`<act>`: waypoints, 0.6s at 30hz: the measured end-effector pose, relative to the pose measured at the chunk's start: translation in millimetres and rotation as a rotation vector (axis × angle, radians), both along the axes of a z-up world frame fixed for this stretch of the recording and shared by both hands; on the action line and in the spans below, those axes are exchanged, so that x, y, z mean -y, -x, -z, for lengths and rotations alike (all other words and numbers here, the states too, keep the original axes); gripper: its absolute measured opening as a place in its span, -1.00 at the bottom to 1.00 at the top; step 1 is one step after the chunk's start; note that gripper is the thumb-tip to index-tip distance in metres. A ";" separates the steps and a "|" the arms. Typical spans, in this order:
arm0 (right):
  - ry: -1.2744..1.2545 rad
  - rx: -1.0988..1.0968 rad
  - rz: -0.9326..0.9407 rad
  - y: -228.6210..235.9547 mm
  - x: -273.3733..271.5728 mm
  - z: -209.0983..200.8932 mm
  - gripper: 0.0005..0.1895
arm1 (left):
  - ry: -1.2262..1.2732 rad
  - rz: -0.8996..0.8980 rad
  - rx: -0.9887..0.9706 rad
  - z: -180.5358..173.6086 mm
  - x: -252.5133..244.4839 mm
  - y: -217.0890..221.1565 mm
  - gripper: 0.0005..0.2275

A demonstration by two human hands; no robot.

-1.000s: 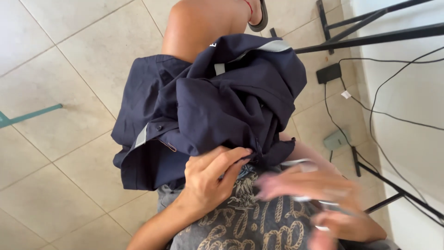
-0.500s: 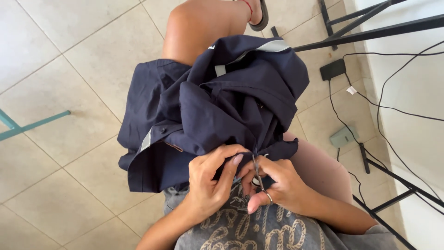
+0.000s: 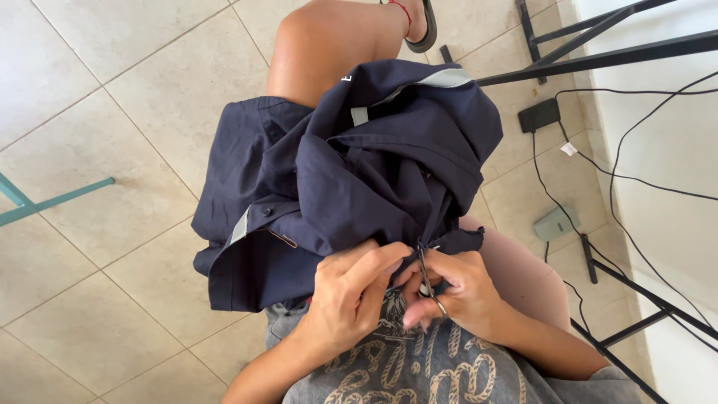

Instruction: Trimming loose threads and cutting seams on a dark blue garment using scissors

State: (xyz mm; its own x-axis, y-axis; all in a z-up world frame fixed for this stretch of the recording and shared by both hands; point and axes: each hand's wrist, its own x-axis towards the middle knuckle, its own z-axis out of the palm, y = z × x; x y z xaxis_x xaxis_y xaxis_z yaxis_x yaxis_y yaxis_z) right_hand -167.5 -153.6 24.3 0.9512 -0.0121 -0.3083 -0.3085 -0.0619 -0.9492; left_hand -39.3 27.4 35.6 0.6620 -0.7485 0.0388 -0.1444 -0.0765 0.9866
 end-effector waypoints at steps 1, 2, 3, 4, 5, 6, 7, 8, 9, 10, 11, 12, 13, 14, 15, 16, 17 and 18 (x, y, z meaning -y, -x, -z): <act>-0.046 -0.050 0.024 2.4 -0.5 1.8 -0.47 | -0.008 0.000 0.019 0.9 -0.1 0.9 -0.84; -0.091 -0.100 0.048 4.8 -0.9 3.7 -0.51 | -0.016 0.000 0.038 1.9 -0.1 1.7 -0.85; -0.091 -0.100 0.048 3.3 -1.2 1.9 -0.51 | -0.017 0.000 0.038 2.3 0.0 1.9 -0.85; -0.113 -0.094 0.059 1.9 -1.4 0.2 -0.55 | -0.016 -0.002 0.045 2.7 0.2 2.1 -0.85; -0.135 -0.089 0.070 0.6 -1.7 -1.7 -0.59 | -0.016 -0.005 0.052 3.0 0.3 2.3 -0.84; -0.136 -0.090 0.070 0.1 -2.3 -1.0 -0.59 | -0.016 -0.005 0.052 3.5 -0.1 2.9 -0.84; -0.132 0.016 0.075 -0.7 -2.8 -0.2 -0.65 | -0.004 0.007 0.051 4.2 -0.3 2.9 -0.84; -0.129 0.122 0.080 -1.5 -3.3 0.7 -0.71 | 0.009 0.019 0.050 4.9 -0.5 2.9 -0.84; -0.128 0.122 0.081 -1.3 1.2 -0.6 -0.71 | 0.010 0.020 0.050 4.9 -0.8 3.3 -0.84; -0.078 0.137 0.089 -1.1 5.8 -1.9 -0.72 | 0.007 0.021 0.056 4.9 -1.0 3.7 -0.84; -0.028 0.153 0.094 -0.8 10.6 -3.0 -0.73 | 0.003 0.020 0.062 4.8 -1.3 4.5 -0.84; -0.028 0.152 0.094 -1.6 13.8 -8.1 -0.73 | 0.003 0.020 0.062 4.4 -1.4 4.1 -0.84; 0.249 0.275 0.160 -3.3 17.6 -12.6 -0.71 | 0.008 -0.012 0.097 4.4 -1.0 3.3 -0.86; 0.527 0.394 0.228 -4.9 21.4 -17.3 -0.64 | 0.014 -0.043 0.132 4.2 -0.8 2.5 -0.88; 0.527 0.394 0.226 -13.8 22.6 -21.0 -0.64 | 0.015 -0.044 0.132 4.4 -0.8 2.1 -0.88; 0.619 0.338 0.166 -22.6 24.0 -24.8 -0.63 | 0.013 -0.026 0.171 4.5 -0.6 1.7 -0.88; 0.712 0.281 0.113 -31.4 24.8 -28.4 -0.61 | 0.014 -0.001 0.213 5.2 -0.2 -0.2 -0.87; 0.717 0.281 0.119 -32.1 22.3 -29.2 -0.61 | 0.019 0.004 0.215 5.2 -0.6 -1.7 -0.87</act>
